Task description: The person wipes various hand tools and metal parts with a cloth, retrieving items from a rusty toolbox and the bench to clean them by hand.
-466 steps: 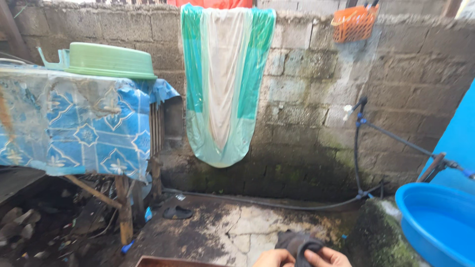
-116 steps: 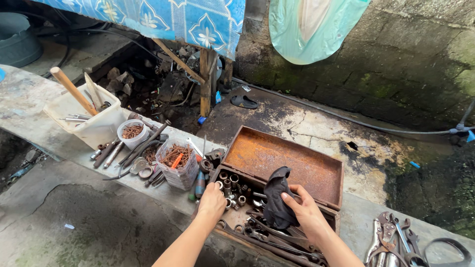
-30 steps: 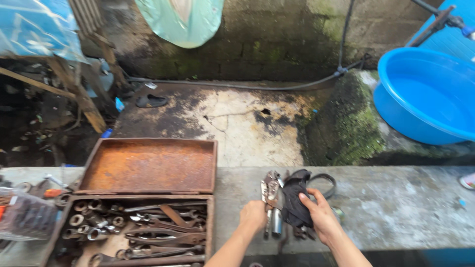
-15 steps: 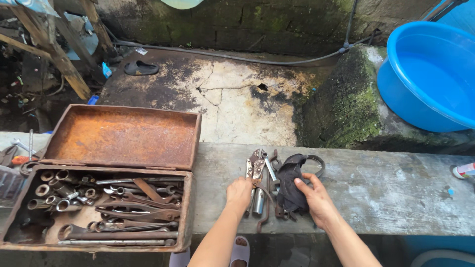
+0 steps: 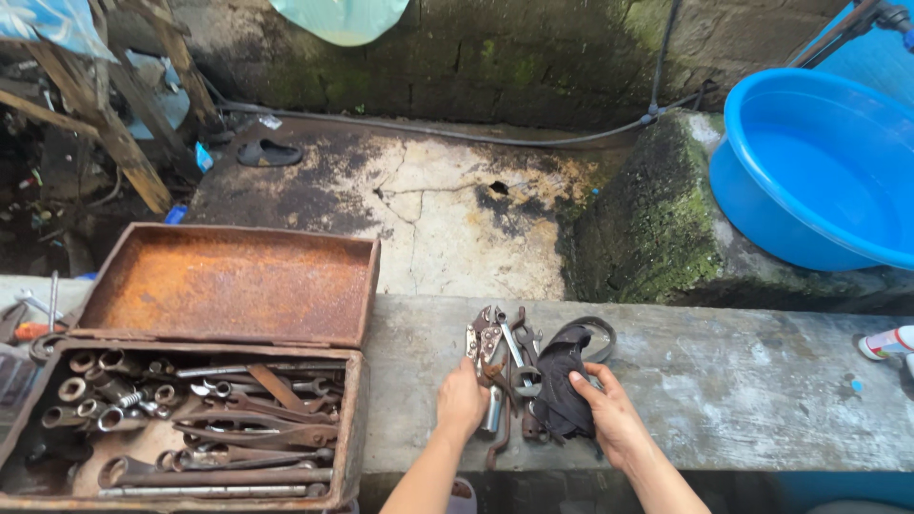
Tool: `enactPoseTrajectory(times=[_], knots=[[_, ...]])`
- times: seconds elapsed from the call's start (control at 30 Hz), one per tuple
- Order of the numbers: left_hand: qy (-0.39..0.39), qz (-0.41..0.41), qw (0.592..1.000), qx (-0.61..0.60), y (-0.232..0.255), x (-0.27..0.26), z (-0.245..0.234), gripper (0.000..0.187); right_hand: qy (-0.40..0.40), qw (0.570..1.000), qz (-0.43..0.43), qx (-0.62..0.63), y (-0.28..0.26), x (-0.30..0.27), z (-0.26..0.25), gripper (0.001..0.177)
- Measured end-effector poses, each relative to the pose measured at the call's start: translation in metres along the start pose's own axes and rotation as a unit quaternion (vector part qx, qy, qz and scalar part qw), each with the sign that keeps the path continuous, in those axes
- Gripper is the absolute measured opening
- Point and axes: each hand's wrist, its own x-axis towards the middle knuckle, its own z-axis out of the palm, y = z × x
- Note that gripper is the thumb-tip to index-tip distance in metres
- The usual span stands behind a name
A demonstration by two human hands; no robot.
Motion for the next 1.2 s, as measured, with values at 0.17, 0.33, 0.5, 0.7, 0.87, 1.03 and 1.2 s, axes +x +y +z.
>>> enactPoseTrajectory(times=[0.17, 0.33, 0.5, 0.7, 0.87, 1.03, 1.2], knots=[[0.022, -0.075, 0.965, -0.251, 0.009, -0.004, -0.016, 0.022, 0.003, 1.000, -0.004, 0.019, -0.008, -0.003, 0.006, 0.033], [0.010, -0.073, 0.962, -0.262, 0.029, -0.007, -0.078, 0.018, -0.013, 0.998, -0.032, 0.050, -0.020, 0.000, 0.022, 0.033], [0.028, -0.009, 0.964, -0.264, 0.044, -0.003, -0.145, 0.017, -0.047, 0.994, -0.101, -0.015, -0.051, 0.000, 0.060, 0.033], [0.001, 0.058, 0.961, -0.271, 0.063, -0.007, -0.221, 0.015, -0.203, 0.960, -0.184, 0.060, -0.083, -0.011, 0.153, 0.029], [0.005, 0.040, 0.946, -0.323, 0.064, -0.016, -0.277, 0.022, -0.099, 0.959, -0.264, -0.014, -0.101, -0.020, 0.225, 0.030], [-0.049, 0.074, 0.959, -0.270, 0.047, -0.017, -0.339, 0.026, 0.006, 0.895, -0.353, -0.273, -0.119, -0.039, 0.259, 0.031], [-0.045, 0.098, 0.955, -0.278, 0.034, -0.014, -0.386, 0.027, -0.003, 0.856, -0.444, -0.265, -0.143, -0.053, 0.290, 0.031]])
